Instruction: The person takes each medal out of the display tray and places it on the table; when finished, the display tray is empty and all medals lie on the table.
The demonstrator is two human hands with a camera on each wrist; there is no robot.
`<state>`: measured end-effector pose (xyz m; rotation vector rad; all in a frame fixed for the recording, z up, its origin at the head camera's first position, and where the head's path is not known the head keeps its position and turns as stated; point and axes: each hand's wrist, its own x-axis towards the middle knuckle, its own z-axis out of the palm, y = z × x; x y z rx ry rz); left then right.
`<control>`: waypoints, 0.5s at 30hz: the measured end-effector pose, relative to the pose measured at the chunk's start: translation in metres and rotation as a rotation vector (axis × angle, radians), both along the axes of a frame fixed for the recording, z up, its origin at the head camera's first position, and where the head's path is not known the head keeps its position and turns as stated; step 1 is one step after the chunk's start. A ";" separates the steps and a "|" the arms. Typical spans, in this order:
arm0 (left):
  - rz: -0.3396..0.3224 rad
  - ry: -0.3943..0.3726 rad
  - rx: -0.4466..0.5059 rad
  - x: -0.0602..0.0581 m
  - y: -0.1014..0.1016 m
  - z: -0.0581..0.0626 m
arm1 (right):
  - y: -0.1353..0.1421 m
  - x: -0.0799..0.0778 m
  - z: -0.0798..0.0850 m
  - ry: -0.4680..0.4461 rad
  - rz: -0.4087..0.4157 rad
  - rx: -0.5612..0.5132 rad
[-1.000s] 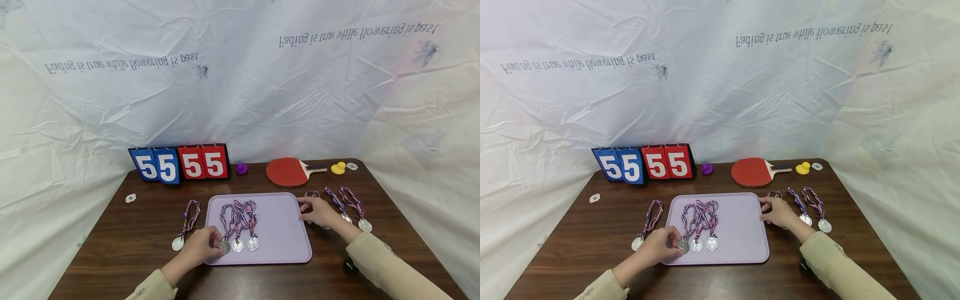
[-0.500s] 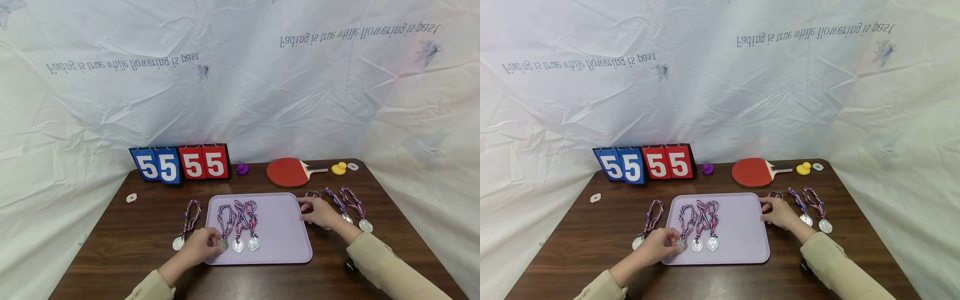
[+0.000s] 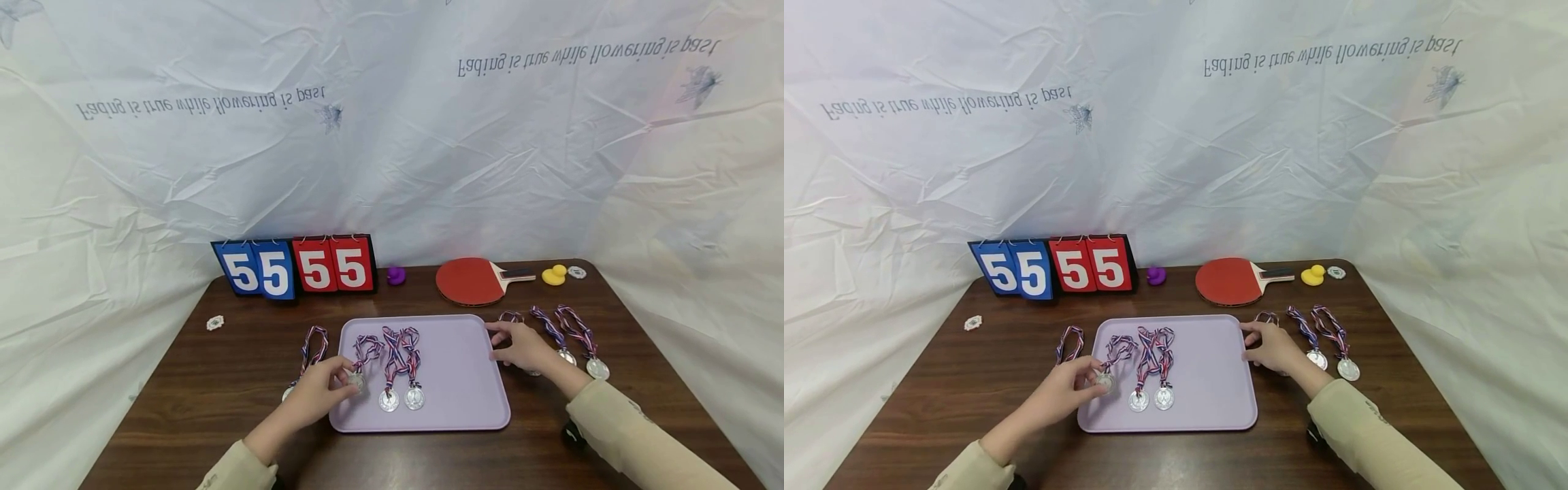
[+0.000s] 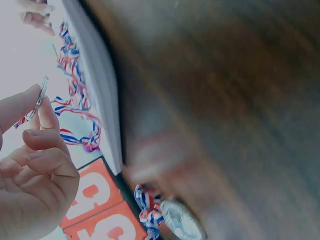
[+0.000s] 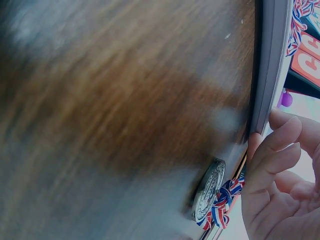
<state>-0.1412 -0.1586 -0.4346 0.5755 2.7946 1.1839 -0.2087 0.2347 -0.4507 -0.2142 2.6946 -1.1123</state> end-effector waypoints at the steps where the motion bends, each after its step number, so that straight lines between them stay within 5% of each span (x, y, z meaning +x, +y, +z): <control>1: 0.009 -0.002 0.000 -0.001 -0.001 0.002 | 0.000 0.000 0.000 0.000 0.000 0.000; 15: 0.146 0.000 0.025 -0.007 -0.030 0.036 | 0.001 0.001 0.000 -0.009 -0.001 -0.005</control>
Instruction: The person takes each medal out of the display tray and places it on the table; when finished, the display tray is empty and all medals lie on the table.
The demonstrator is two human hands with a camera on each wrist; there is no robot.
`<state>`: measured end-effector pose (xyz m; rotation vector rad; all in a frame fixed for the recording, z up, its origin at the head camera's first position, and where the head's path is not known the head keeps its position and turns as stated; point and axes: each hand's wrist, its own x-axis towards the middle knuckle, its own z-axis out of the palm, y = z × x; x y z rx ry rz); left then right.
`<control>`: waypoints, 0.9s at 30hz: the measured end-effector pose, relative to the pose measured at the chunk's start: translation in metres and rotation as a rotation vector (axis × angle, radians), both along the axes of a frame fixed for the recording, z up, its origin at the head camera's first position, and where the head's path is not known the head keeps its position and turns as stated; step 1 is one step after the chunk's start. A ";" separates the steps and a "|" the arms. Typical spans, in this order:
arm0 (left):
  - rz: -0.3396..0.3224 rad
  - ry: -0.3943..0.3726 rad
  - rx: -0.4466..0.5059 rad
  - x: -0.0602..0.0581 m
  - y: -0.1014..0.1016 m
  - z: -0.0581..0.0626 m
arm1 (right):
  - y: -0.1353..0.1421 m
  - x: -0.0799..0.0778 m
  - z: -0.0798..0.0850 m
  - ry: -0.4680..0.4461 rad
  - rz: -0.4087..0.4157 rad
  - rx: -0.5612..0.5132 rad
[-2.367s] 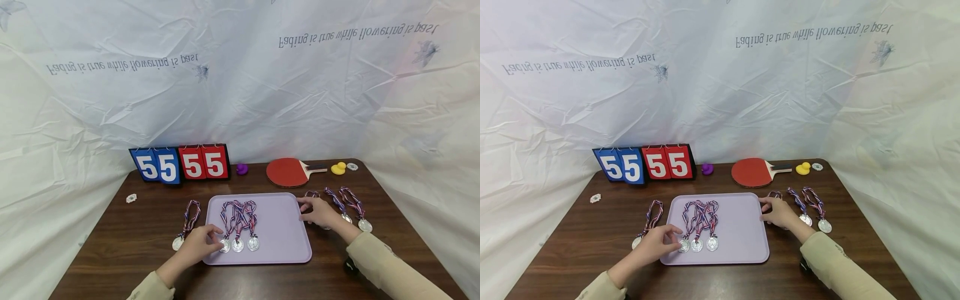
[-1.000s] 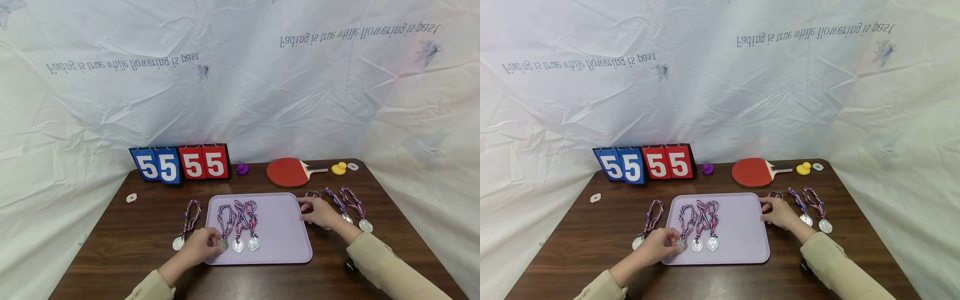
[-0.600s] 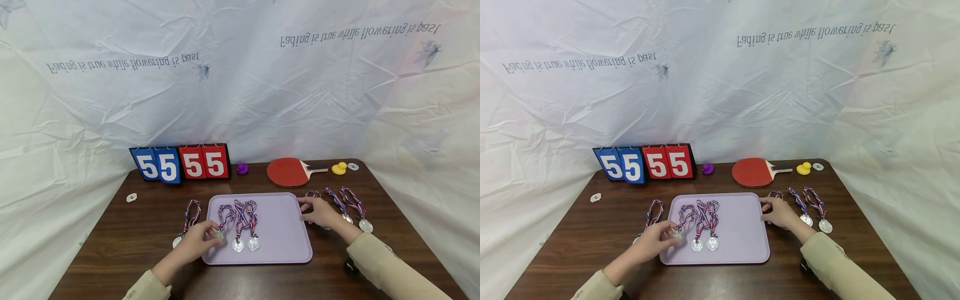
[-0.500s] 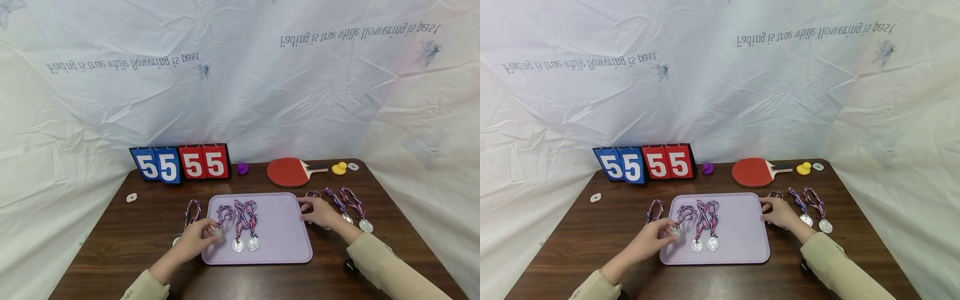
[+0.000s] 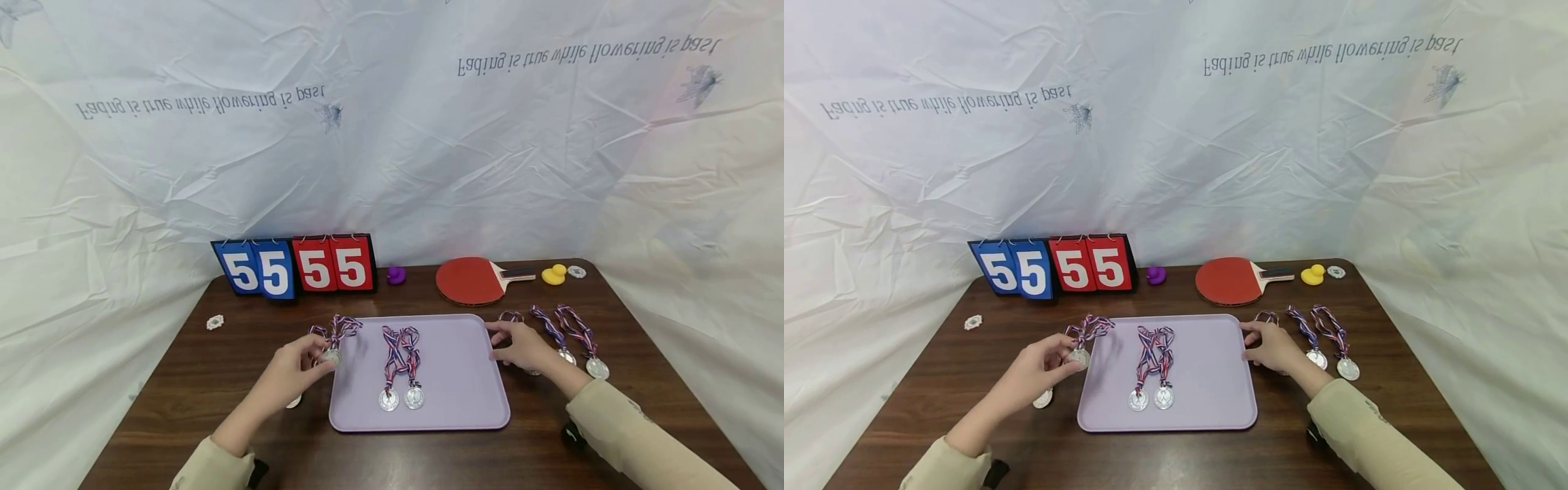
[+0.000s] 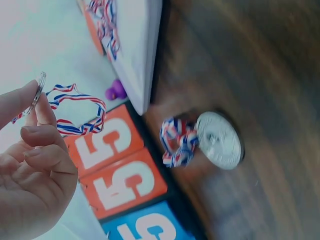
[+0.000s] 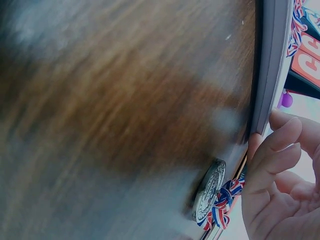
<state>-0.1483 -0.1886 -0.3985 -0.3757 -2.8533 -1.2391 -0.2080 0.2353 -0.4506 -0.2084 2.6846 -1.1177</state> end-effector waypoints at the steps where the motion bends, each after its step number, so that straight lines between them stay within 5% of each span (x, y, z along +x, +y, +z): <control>1: 0.000 0.011 -0.004 0.000 -0.003 0.002 | 0.000 0.000 0.000 -0.001 0.000 0.001; 15: 0.074 0.156 -0.122 -0.009 -0.056 0.017 | 0.000 -0.002 -0.002 -0.013 -0.027 0.018; 27: 0.124 0.040 -0.179 -0.014 -0.101 -0.006 | 0.000 -0.001 -0.003 -0.010 -0.027 0.022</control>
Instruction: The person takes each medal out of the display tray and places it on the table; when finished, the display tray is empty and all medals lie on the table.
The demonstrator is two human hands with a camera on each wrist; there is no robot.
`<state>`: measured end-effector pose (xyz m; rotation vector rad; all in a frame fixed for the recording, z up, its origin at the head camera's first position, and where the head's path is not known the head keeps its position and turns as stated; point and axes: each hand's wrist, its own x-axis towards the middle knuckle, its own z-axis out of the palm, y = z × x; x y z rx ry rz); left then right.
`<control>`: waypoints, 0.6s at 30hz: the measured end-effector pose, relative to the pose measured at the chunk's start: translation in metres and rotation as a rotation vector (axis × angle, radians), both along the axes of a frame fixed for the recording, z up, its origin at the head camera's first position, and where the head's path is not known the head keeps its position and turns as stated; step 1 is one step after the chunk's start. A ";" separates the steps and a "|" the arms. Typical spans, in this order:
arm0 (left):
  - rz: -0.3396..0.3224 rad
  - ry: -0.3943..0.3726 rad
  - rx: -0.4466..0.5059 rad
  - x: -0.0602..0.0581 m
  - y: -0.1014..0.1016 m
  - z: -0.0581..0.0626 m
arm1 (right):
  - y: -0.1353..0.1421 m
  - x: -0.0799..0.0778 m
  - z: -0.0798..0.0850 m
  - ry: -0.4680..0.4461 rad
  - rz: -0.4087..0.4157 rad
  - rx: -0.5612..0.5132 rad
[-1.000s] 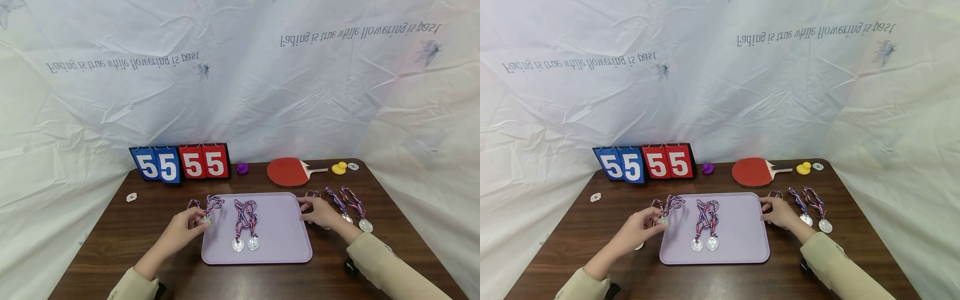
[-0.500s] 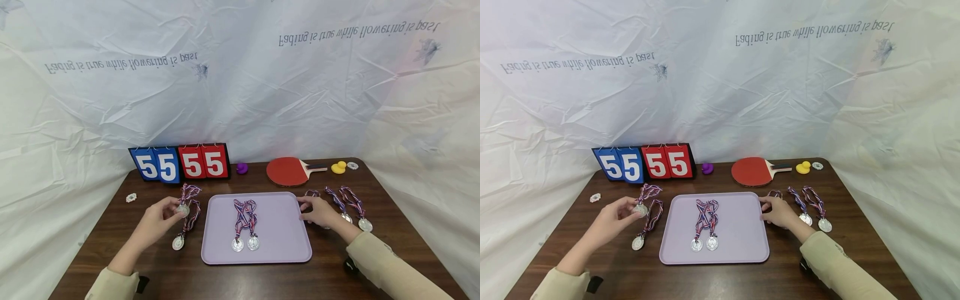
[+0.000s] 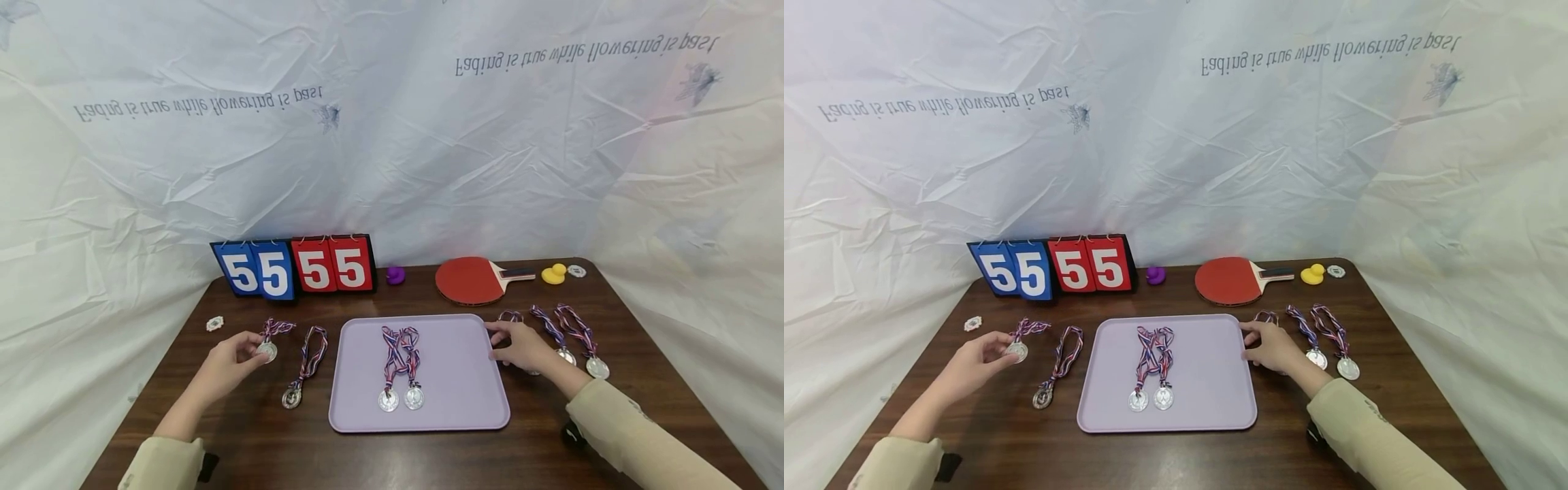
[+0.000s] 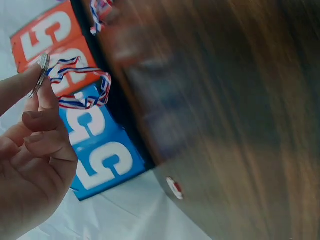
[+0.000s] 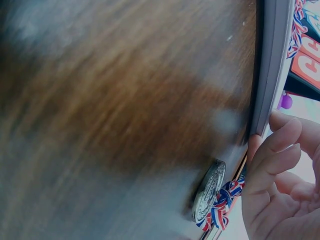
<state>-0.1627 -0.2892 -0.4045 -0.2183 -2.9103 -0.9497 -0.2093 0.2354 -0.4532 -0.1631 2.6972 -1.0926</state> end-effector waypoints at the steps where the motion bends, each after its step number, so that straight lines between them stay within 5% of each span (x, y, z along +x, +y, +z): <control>1: 0.001 -0.009 -0.005 0.000 -0.003 -0.001 | 0.000 0.000 0.001 -0.002 0.002 -0.001; 10: -0.021 -0.152 0.026 0.001 -0.013 -0.017 | -0.002 0.001 0.003 -0.010 0.001 -0.018; 18: -0.122 -0.253 0.053 0.009 -0.020 -0.030 | -0.001 0.001 0.002 -0.011 -0.014 -0.026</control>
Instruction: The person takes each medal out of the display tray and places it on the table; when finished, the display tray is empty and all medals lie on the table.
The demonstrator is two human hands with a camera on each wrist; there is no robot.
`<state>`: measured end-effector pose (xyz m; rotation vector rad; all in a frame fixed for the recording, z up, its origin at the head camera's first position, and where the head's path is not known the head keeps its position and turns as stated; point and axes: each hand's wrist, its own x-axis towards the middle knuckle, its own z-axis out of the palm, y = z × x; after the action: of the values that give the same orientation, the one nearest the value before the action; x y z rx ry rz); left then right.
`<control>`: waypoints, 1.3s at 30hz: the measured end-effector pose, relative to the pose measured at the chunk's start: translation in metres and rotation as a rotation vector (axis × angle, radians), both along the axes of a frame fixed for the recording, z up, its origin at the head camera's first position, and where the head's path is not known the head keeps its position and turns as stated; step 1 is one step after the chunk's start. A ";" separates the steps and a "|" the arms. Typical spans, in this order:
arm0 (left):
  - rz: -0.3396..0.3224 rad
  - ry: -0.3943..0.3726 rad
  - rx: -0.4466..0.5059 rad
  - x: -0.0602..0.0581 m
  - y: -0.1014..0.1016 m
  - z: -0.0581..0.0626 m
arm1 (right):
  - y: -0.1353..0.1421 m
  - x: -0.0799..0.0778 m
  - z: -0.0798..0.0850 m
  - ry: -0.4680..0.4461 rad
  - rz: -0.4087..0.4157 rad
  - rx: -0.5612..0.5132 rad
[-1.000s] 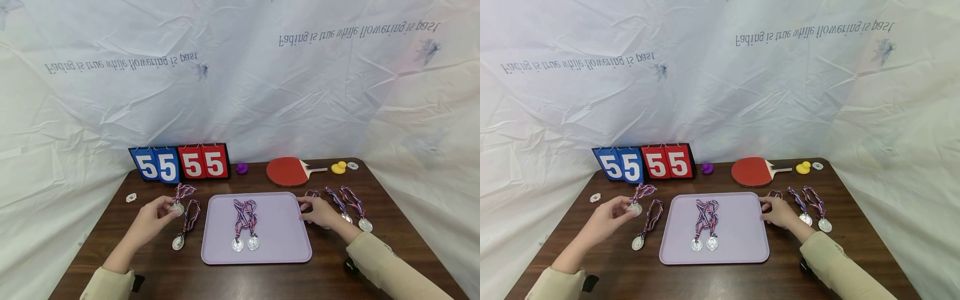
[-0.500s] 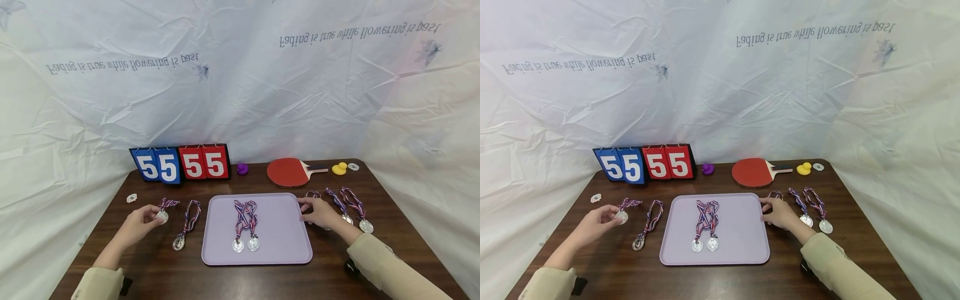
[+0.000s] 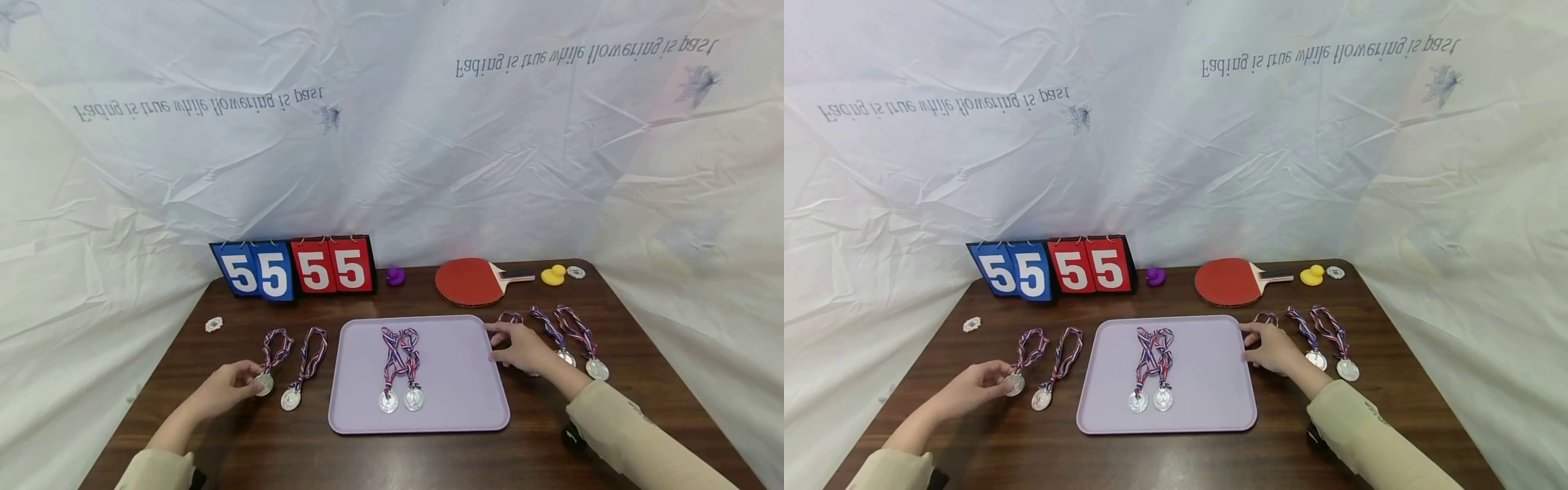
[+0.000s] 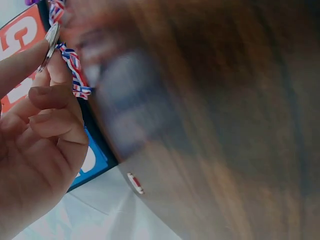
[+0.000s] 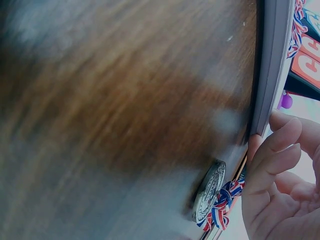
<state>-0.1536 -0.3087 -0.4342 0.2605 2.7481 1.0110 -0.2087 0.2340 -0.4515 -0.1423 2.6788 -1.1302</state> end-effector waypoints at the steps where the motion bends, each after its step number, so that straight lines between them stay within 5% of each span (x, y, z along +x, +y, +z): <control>1: -0.016 -0.009 -0.004 0.001 -0.001 -0.001 | 0.000 0.000 0.000 0.000 0.002 0.001; 7: -0.074 -0.043 -0.017 0.002 -0.008 -0.009 | 0.001 -0.001 -0.001 0.005 0.005 0.003; 13: -0.058 -0.041 -0.028 0.003 -0.010 -0.013 | 0.001 -0.001 -0.002 0.006 0.005 0.011; 28: 0.156 0.044 -0.105 0.010 -0.003 -0.003 | 0.001 -0.001 -0.002 0.000 0.008 0.000; 39: 0.116 0.172 -0.005 0.008 0.053 0.011 | 0.004 0.001 0.002 -0.019 0.024 -0.012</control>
<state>-0.1451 -0.2560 -0.4234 0.1978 2.9500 1.0561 -0.2075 0.2375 -0.4497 -0.1647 2.6472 -1.1349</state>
